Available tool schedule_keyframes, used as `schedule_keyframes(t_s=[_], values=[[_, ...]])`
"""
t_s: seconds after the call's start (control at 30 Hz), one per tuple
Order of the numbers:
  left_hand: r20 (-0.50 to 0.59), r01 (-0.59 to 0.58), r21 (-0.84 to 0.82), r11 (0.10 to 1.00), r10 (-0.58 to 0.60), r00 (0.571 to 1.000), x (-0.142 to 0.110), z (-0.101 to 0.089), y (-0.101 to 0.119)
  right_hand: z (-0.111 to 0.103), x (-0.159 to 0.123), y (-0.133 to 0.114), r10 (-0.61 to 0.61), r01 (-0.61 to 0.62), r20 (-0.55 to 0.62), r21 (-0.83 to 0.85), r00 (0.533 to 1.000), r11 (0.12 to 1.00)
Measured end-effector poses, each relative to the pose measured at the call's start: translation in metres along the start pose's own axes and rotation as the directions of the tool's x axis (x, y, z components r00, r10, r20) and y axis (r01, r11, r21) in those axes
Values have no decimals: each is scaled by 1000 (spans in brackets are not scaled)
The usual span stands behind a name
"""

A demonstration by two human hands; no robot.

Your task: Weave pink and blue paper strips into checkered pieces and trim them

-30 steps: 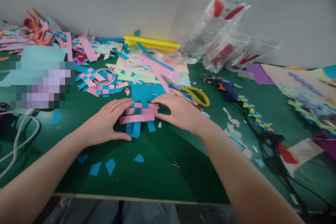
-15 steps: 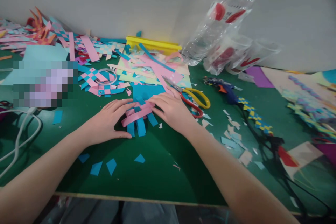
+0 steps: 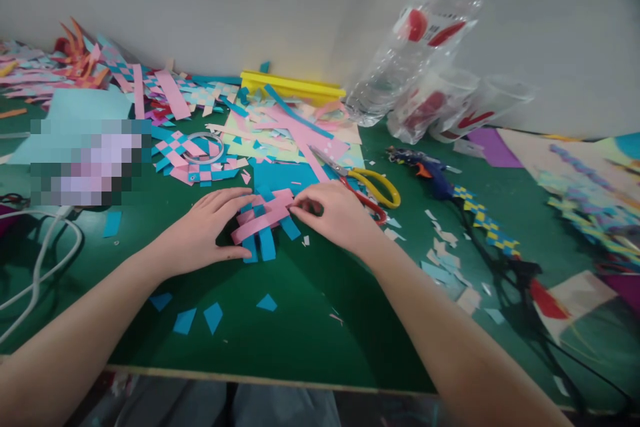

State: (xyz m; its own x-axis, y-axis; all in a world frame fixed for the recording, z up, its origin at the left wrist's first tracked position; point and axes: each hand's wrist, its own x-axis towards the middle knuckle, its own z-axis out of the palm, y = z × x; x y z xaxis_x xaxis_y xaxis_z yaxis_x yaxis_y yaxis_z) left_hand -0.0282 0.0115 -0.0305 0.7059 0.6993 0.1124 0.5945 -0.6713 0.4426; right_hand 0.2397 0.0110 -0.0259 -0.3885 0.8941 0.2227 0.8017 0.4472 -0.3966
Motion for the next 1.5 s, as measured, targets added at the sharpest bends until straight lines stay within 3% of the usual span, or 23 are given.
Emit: schedule_keyframes(t_s=[0.13,0.27,0.6,1.0,1.13,1.23,1.27,1.33,1.5], values=[[-25,35,16,999,-35,999,-2,-3,-2,-8,-1,-7,148,-160,151,71,977,985],[-23,27,24,999,-27,999,-2,-3,-4,-11,-3,-16,194,-205,225,23,955,979],[-61,46,70,997,-41,997,-1,-4,-1,-11,-5,-30,143,-156,266,29,953,987],[-58,13,9,1000,-13,998,-1,-4,-2,-6,-7,-30,9,-49,307,124,952,991],[-122,14,25,1000,-10,992,-1,-5,-1,-13,-6,-24,22,-66,224,193,974,979],[-209,37,43,998,-28,978,-1,-7,2,-13,-6,-14,74,-67,-33,179,997,981],[-220,36,49,998,-25,975,-1,-8,3,-11,-5,-10,79,-56,-133,164,988,985],[-201,6,61,998,7,979,-1,-8,3,-4,-3,-3,50,-19,-227,137,973,990],[-68,-101,69,993,105,992,-1,-5,-1,16,3,6,-199,210,-150,59,968,976]])
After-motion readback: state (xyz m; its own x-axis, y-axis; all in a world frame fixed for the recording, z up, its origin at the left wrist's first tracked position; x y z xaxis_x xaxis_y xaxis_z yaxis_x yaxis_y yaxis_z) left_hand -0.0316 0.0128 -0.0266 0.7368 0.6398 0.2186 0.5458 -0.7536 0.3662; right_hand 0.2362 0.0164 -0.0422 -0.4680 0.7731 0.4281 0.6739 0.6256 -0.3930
